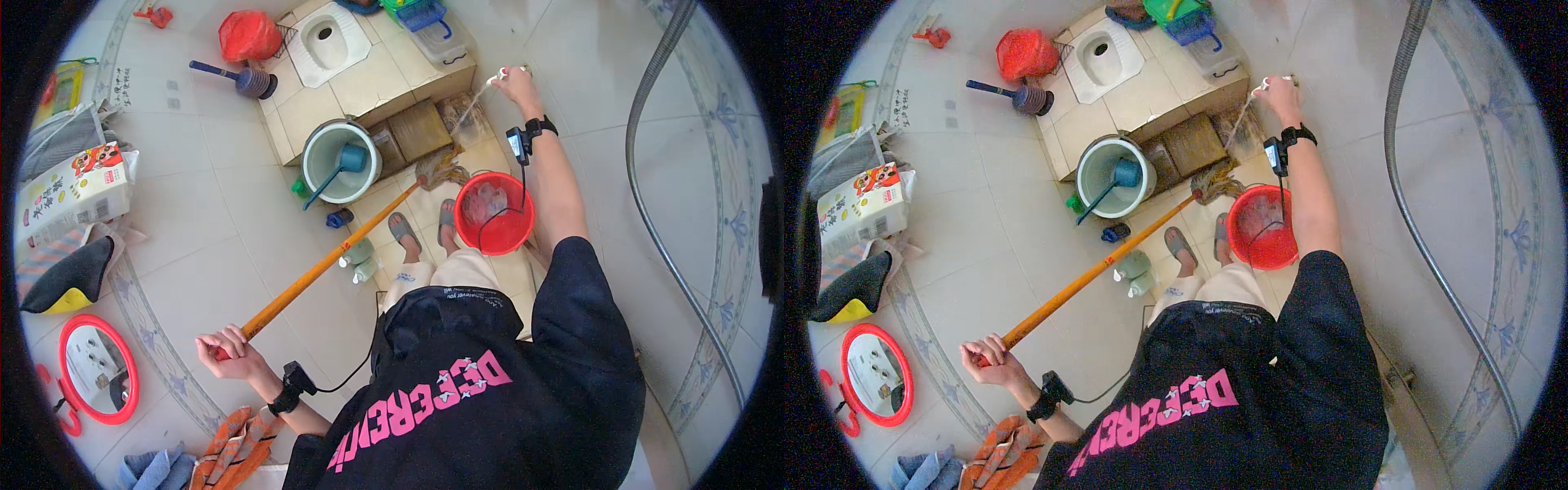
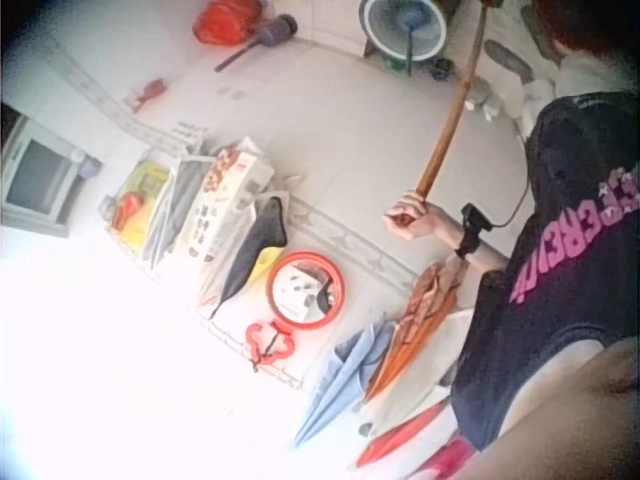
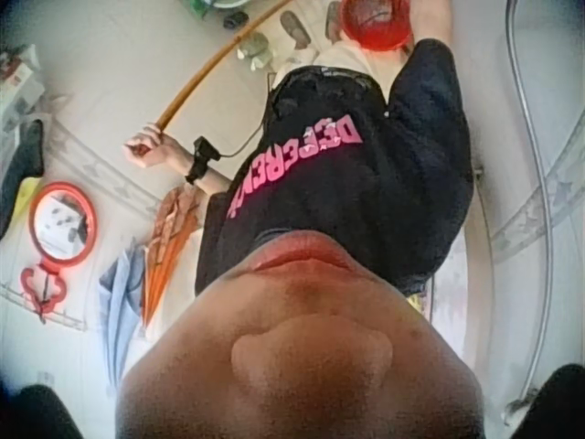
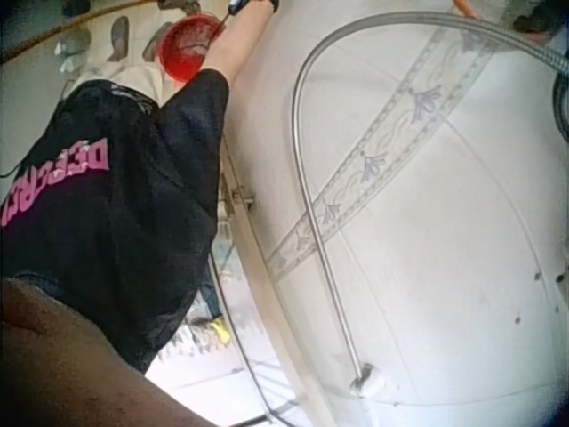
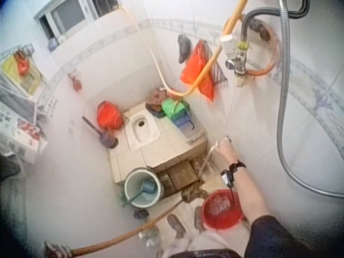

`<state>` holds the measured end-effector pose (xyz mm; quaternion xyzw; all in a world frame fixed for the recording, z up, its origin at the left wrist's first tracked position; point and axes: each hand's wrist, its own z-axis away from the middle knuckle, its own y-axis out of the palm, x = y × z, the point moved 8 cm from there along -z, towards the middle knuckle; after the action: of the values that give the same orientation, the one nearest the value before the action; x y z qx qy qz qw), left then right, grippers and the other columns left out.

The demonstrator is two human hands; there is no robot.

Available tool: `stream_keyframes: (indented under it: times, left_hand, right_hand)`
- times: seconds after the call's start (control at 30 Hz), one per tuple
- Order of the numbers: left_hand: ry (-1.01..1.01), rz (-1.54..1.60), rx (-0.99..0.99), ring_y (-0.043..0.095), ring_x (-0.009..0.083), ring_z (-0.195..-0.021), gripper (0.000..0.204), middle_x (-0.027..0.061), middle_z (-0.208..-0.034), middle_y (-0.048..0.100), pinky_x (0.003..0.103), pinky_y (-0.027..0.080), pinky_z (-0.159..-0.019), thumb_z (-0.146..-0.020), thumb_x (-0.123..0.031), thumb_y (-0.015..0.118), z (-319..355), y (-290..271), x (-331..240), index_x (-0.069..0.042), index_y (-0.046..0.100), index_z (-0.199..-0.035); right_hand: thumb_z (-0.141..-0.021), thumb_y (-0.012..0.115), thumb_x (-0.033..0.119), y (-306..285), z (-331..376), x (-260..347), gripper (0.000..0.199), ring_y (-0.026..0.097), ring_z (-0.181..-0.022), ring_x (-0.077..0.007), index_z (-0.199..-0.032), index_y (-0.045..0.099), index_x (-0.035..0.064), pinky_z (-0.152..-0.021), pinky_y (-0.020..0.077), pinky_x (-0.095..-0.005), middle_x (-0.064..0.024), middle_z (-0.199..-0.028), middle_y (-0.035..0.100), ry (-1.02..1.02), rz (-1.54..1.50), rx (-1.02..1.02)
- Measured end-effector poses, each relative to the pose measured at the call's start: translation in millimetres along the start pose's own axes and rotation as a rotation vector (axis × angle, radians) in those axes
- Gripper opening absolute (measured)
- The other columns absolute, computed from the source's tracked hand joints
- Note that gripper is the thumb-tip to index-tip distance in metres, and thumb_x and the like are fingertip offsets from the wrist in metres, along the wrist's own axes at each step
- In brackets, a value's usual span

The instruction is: Mopping the bathroom floor and cleaning the mop.

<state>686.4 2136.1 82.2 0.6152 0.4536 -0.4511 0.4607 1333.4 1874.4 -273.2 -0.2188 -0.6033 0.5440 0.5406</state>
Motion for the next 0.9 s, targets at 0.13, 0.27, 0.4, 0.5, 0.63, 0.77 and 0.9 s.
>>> stream_keyframes:
  times: [0.13,0.27,0.4,0.5,0.63,0.77,0.9]
  left_hand:
    - [0.003,0.018,0.013,0.019,0.0076,-0.033,0.036,-0.0036,-0.041,0.028,0.025,0.024,-0.040,-0.099,-0.029,0.039,5.1,2.8,-0.8,-0.012,0.047,-0.068]
    - [0.002,0.029,0.033,0.019,0.0078,-0.034,0.035,-0.0036,-0.041,0.029,0.025,0.024,-0.041,-0.098,-0.028,0.039,9.6,6.1,-1.3,-0.012,0.049,-0.070]
    - [0.005,0.023,0.064,0.019,0.0078,-0.034,0.035,-0.0037,-0.041,0.028,0.025,0.024,-0.041,-0.098,-0.029,0.040,14.0,8.6,-2.6,-0.012,0.050,-0.070]
    - [-0.001,0.024,0.047,0.019,0.0078,-0.034,0.035,-0.0037,-0.040,0.028,0.026,0.025,-0.041,-0.098,-0.028,0.040,16.0,7.3,-2.6,-0.012,0.050,-0.069]
    - [0.014,0.022,0.059,0.020,0.0077,-0.033,0.035,-0.0037,-0.040,0.028,0.025,0.026,-0.041,-0.098,-0.028,0.040,15.8,10.6,-3.9,-0.012,0.049,-0.068]
    - [0.012,0.032,0.062,0.020,0.0076,-0.033,0.035,-0.0036,-0.040,0.028,0.025,0.026,-0.040,-0.098,-0.029,0.041,15.1,14.2,-3.1,-0.012,0.048,-0.068]
    - [0.016,0.021,0.046,0.019,0.0076,-0.033,0.035,-0.0034,-0.040,0.029,0.025,0.026,-0.040,-0.098,-0.028,0.040,15.5,14.4,-2.5,-0.012,0.048,-0.069]
  right_hand:
    - [-0.080,0.070,0.047,-14.6,14.9,12.7,0.050,0.066,-0.094,-0.0296,-0.111,0.065,0.0088,-0.080,0.0498,-0.0427,-0.0113,-0.098,0.070,0.045,0.089,-0.010]
    - [-0.081,0.068,0.046,-18.1,20.9,17.9,0.042,0.066,-0.097,-0.0286,-0.106,0.068,0.0121,-0.081,0.0499,-0.0432,-0.0101,-0.101,0.070,0.087,0.146,0.019]
    - [-0.080,0.070,0.041,-17.6,19.3,17.0,0.036,0.066,-0.097,-0.0307,-0.099,0.071,0.0117,-0.081,0.0510,-0.0448,-0.0130,-0.099,0.070,0.091,0.104,-0.011]
    - [-0.079,0.070,0.042,-15.1,16.7,15.2,0.037,0.065,-0.098,-0.0316,-0.101,0.071,0.0116,-0.082,0.0506,-0.0447,-0.0136,-0.101,0.070,0.080,0.105,-0.024]
    - [-0.079,0.070,0.041,-13.4,11.4,14.9,0.038,0.065,-0.100,-0.0316,-0.103,0.071,0.0117,-0.083,0.0503,-0.0446,-0.0140,-0.102,0.070,0.069,0.127,-0.014]
    - [-0.082,0.064,0.046,-2.8,6.1,10.2,0.047,0.063,-0.106,-0.0282,-0.120,0.063,0.0172,-0.086,0.0486,-0.0426,-0.0085,-0.115,0.067,0.108,0.195,0.132]
    - [-0.082,0.065,0.045,-0.4,2.1,6.7,0.045,0.063,-0.106,-0.0286,-0.116,0.064,0.0158,-0.085,0.0492,-0.0431,-0.0093,-0.112,0.067,0.122,0.215,0.126]
